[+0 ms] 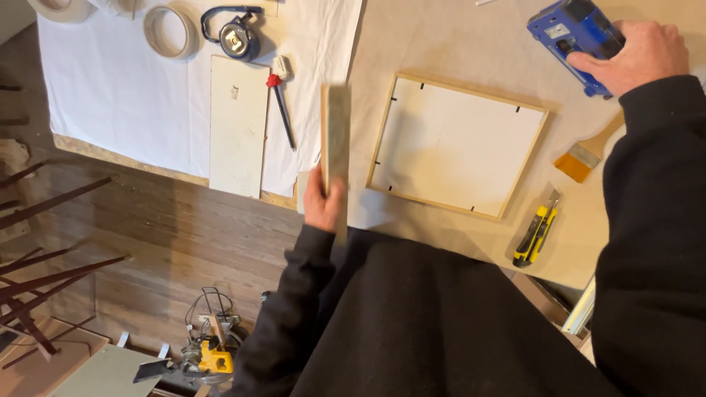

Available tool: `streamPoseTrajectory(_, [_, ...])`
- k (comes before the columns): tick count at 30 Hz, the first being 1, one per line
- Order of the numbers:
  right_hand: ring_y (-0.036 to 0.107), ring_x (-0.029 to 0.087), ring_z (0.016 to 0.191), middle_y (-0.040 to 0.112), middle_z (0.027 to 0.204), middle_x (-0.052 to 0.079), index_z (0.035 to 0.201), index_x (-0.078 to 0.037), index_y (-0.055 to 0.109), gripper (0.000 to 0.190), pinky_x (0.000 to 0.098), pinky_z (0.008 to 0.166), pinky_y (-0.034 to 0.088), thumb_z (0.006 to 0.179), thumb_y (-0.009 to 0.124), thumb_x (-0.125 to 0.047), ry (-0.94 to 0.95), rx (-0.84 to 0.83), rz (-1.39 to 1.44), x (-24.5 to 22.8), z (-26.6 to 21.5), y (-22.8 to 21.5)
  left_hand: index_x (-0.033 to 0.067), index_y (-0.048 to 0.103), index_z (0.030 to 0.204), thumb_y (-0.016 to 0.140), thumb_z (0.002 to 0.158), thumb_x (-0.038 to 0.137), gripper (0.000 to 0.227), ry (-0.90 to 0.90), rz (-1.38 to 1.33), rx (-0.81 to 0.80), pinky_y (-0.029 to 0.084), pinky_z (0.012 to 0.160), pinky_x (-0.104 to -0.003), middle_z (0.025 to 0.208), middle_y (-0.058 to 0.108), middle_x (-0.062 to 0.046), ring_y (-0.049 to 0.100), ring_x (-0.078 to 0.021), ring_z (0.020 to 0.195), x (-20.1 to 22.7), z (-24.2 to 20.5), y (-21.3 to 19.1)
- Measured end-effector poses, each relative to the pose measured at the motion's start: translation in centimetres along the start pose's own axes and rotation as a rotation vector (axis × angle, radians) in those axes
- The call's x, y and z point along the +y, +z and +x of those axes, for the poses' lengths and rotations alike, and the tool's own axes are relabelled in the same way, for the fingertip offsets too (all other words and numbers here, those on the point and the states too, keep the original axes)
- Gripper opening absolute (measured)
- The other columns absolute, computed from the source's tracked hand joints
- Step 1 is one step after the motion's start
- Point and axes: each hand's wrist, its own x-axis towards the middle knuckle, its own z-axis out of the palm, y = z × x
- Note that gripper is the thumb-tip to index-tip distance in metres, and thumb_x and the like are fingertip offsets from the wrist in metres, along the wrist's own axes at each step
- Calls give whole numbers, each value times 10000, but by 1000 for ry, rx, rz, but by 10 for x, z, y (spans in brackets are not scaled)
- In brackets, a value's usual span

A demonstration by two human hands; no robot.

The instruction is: Assembling and securing artwork inside picture frames using a staple gun and backing boards.

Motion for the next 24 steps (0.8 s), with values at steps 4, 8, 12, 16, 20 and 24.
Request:
streamPoseTrajectory(4, [777, 178, 629, 859, 1011, 65, 1282, -62, 870, 498, 331, 682, 661, 1135, 948, -531, -55, 49, -90, -2, -3, -8, -62, 606, 1126, 885, 826, 93, 437, -349, -329, -229, 510, 407, -313, 706, 685, -134, 623, -214, 454, -7, -32, 4])
streamPoseTrajectory(8, [825, 308, 925, 848, 1308, 246, 1512, 49, 822, 557, 390, 788, 683, 1057, 1014, -209, -223, 191, 48, -66, -26, -77, -59, 686, 1231, 835, 745, 97, 532, -311, -59, -477, 633, 594, -302, 900, 795, -156, 734, -210, 647, -21, -50, 24])
streamPoseTrajectory(12, [666, 358, 1002, 729, 1168, 269, 1298, 183, 785, 173, 454, 951, 551, 1128, 779, 150, -364, 298, 525, -132, -38, -64, 15, 700, 1332, 833, 695, 218, 681, -139, 86, -649, 617, 813, -331, 1038, 814, -135, 755, -250, 858, -15, -53, 45])
streamPoseTrajectory(16, [576, 363, 1233, 628, 1323, 212, 1377, 40, 708, 343, 493, 1084, 489, 1042, 693, -32, -256, 35, 418, -161, -44, 8, 20, 674, 1391, 818, 710, 175, 714, -149, 1, -733, 593, 873, -311, 1104, 801, -111, 722, -213, 931, -4, -55, 62])
streamPoseTrajectory(20, [584, 312, 1169, 608, 1279, 144, 1304, 16, 730, 338, 497, 1133, 450, 976, 798, -30, -274, 155, 437, -183, -57, 4, 5, 684, 1360, 809, 702, 172, 691, -163, 24, -749, 598, 890, -313, 1102, 813, -126, 751, -234, 943, -5, -57, 62])
streamPoseTrajectory(24, [607, 305, 1137, 649, 1250, 112, 1263, -13, 755, 222, 481, 1088, 459, 1045, 732, -46, -203, 119, 439, -168, -50, 27, -67, 618, 1421, 807, 741, 107, 726, -270, -206, -816, 592, 875, -317, 1150, 769, -165, 709, -231, 940, -28, -53, 78])
